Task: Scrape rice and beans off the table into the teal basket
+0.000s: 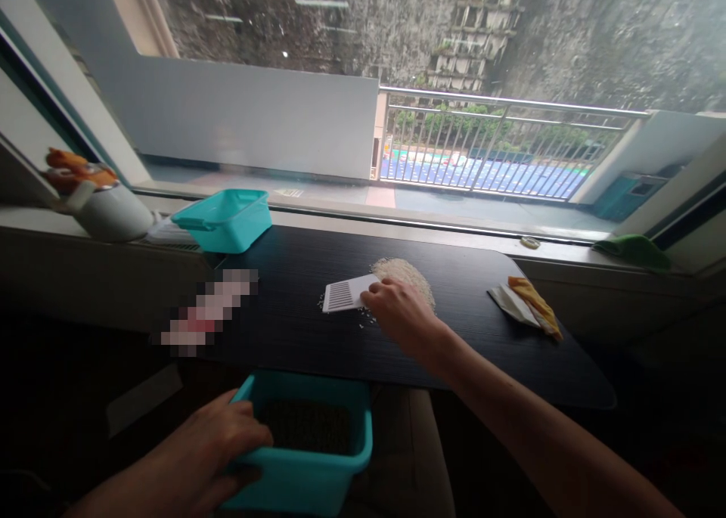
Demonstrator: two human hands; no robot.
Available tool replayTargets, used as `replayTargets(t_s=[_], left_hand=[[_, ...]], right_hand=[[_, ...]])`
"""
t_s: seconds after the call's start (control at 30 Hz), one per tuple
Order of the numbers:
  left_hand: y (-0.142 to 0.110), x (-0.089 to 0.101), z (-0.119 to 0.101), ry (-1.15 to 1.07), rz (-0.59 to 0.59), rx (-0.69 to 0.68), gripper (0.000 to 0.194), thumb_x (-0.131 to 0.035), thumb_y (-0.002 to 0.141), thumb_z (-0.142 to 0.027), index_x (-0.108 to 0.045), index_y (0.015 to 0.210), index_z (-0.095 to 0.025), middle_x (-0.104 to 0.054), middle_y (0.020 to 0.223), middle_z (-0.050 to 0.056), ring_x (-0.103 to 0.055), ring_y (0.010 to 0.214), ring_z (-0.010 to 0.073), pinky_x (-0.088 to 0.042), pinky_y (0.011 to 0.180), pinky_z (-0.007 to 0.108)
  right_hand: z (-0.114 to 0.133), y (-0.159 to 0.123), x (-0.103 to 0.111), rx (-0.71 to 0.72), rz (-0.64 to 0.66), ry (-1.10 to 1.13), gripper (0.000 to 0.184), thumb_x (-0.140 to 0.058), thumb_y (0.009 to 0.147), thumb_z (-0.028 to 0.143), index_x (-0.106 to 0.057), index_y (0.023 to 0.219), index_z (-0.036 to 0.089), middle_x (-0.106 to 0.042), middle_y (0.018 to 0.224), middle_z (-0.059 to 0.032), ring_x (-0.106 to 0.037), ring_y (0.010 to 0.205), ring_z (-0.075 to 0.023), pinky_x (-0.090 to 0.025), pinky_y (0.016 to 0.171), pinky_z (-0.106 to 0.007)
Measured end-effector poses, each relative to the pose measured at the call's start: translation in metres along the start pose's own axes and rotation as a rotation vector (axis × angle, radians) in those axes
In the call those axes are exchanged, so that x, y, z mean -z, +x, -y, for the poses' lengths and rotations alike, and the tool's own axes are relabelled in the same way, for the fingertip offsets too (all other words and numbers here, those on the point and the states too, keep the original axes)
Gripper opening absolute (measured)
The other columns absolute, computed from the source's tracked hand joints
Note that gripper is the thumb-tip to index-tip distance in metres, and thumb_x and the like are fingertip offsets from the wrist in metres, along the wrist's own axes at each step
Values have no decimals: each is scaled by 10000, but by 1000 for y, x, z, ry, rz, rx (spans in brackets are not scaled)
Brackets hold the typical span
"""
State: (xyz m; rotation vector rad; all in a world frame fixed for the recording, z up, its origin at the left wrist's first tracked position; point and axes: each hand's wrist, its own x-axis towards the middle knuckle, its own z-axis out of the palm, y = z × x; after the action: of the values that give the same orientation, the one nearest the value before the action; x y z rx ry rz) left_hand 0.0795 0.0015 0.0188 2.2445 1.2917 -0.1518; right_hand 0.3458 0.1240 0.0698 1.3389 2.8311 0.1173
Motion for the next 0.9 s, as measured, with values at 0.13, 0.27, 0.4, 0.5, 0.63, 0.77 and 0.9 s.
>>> replayTargets(t_s=[0.13, 0.27, 0.4, 0.5, 0.63, 0.77, 0.9], left_hand=[[2, 3, -4, 15, 2, -7, 192, -570, 742, -70, -663, 821, -219, -690, 902, 15, -603, 928, 212, -410, 867, 346], [1, 2, -6, 16, -1, -13, 207, -573, 755, -71, -668, 855, -226, -690, 923, 18, -601, 945, 214, -403, 895, 354], [0, -1, -2, -9, -22, -14, 179, -587, 761, -92, -663, 842, -233, -671, 921, 13, -592, 955, 212, -393, 901, 348], [2, 0, -2, -6, -16, -22, 168, -584, 752, -92, -653, 821, -228, -660, 905, 10, -590, 948, 212, -395, 885, 344], [5, 3, -8, -3, 2, -31, 144, -586, 746, -99, -641, 791, -224, -651, 885, 5, -588, 917, 203, -415, 831, 315], [6, 4, -13, -13, 35, -56, 123, -584, 767, -99, -625, 783, -214, -648, 879, 1, -588, 935, 196, -413, 892, 328], [8, 8, -18, -51, 77, -55, 123, -597, 799, -127, -645, 862, -222, -646, 968, 7, -569, 1029, 212, -368, 1010, 376]], right_hand=[[8, -16, 5, -5, 31, 26, 228, -480, 930, 29, -674, 965, 145, -703, 1030, -84, -627, 948, -218, -473, 761, -295], [8, -31, 3, 14, 6, 12, 209, -499, 916, 31, -667, 963, 147, -699, 1028, -78, -627, 947, -236, -496, 756, -322], [2, -45, -3, 69, -76, 23, 215, -530, 905, 45, -670, 1026, 154, -699, 1076, -95, -634, 997, -249, -513, 836, -356], [-6, -54, -6, 94, -203, 79, 256, -502, 916, 59, -681, 1063, 169, -702, 1123, -110, -645, 1021, -257, -523, 850, -368], [-21, -69, -11, 20, -439, 322, 276, -466, 948, 154, -683, 1115, 187, -705, 1159, -102, -656, 1040, -236, -525, 862, -344], [-32, -83, -27, -322, -597, 622, 238, -547, 909, 326, -727, 1016, 214, -750, 941, -44, -689, 845, -220, -542, 752, -310], [-31, -85, -48, -600, -697, 893, 263, -635, 812, 438, -735, 822, 195, -695, 673, -22, -630, 626, -202, -509, 565, -299]])
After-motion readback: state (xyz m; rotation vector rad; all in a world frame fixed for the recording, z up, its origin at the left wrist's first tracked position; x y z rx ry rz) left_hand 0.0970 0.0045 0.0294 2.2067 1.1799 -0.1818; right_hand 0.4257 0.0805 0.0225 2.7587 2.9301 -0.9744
